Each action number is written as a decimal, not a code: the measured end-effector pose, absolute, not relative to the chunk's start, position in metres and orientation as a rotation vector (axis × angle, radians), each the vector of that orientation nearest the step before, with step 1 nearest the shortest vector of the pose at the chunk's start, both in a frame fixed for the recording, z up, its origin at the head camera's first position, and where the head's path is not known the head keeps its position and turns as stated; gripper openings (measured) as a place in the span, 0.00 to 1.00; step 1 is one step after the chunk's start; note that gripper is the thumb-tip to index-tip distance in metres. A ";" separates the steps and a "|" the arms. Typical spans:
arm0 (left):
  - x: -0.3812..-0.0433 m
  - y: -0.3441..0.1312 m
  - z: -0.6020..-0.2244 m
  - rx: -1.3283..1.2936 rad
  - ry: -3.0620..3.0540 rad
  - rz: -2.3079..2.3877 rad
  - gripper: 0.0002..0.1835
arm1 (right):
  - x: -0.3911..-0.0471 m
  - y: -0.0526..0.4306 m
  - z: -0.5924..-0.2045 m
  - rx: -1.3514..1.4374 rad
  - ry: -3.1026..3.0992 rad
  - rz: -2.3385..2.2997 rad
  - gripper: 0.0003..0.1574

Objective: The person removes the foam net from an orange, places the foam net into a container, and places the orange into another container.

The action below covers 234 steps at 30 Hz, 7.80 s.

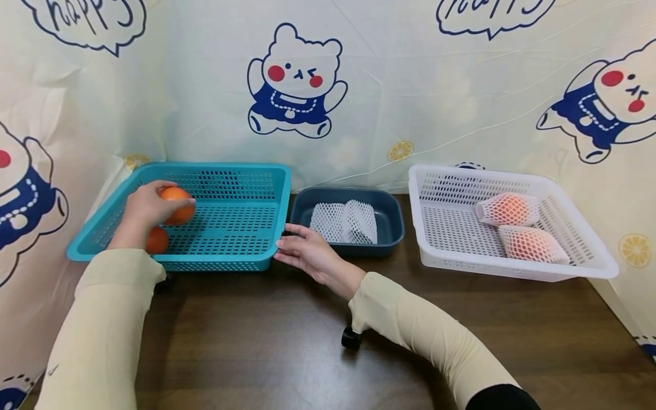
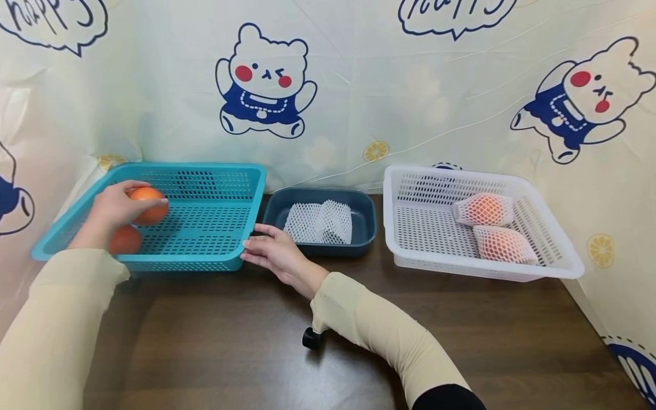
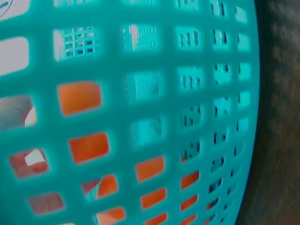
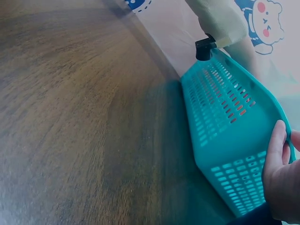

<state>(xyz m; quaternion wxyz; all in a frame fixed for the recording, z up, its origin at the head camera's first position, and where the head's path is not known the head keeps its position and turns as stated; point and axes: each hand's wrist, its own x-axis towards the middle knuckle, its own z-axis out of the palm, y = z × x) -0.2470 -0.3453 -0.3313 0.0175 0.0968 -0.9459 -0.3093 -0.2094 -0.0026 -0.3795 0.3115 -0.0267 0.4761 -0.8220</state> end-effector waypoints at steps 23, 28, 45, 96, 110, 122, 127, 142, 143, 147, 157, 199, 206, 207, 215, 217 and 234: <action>-0.246 -0.351 -0.340 0.360 -3.005 -0.800 0.40 | -0.208 -0.004 -0.382 -0.070 1.272 -2.168 0.33; -0.247 -0.352 -0.341 0.362 -3.026 -0.757 0.38 | -0.208 -0.003 -0.382 -0.078 1.272 -2.165 0.32; -0.254 -0.358 -0.347 0.321 -3.099 -0.701 0.38 | -0.211 -0.003 -0.383 -0.087 1.266 -2.169 0.32; -0.247 -0.354 -0.343 0.340 -3.122 -0.603 0.49 | -0.208 -0.002 -0.379 -0.064 1.278 -2.178 0.33; -0.247 -0.350 -0.337 0.295 -3.085 -0.476 0.46 | -0.210 0.003 -0.373 -0.073 1.334 -2.134 0.32; -0.246 -0.345 -0.331 0.278 -3.053 -0.431 0.45 | -0.217 0.022 -0.364 -0.168 1.473 -2.024 0.26; -0.245 -0.338 -0.327 0.247 -3.028 -0.420 0.42 | -0.216 0.029 -0.360 -0.258 1.493 -1.981 0.27; -0.244 -0.305 -0.319 0.107 -2.967 -0.396 0.34 | -0.212 0.049 -0.357 -0.552 1.778 -1.806 0.29; -0.243 -0.303 -0.320 0.091 -2.965 -0.389 0.33 | -0.211 0.051 -0.356 -0.556 1.787 -1.798 0.29; -0.242 -0.296 -0.322 0.041 -2.966 -0.381 0.32 | -0.211 0.060 -0.355 -0.584 1.825 -1.753 0.29; -0.238 -0.270 -0.323 -0.122 -2.944 -0.394 0.26 | -0.207 0.089 -0.351 -0.781 2.065 -1.630 0.27; -0.204 -0.144 -0.325 -0.611 -2.838 -0.517 0.16 | -0.190 0.206 -0.330 -0.801 2.600 -1.625 0.20; -0.205 -0.128 -0.329 -0.617 -2.855 -0.642 0.16 | -0.188 0.227 -0.327 -0.777 2.691 -1.622 0.20; -0.206 -0.125 -0.330 -0.619 -2.855 -0.659 0.16 | -0.188 0.230 -0.325 -0.775 2.711 -1.613 0.20; -0.210 -0.101 -0.334 -0.645 -2.886 -0.815 0.17 | -0.189 0.261 -0.318 -0.742 2.834 -1.579 0.20; -0.210 -0.096 -0.335 -0.652 -2.899 -0.891 0.16 | -0.189 0.268 -0.318 -0.740 2.863 -1.572 0.19; -0.211 -0.062 -0.347 -0.569 -2.834 -1.453 0.12 | -0.184 0.329 -0.325 -0.582 3.154 -1.318 0.17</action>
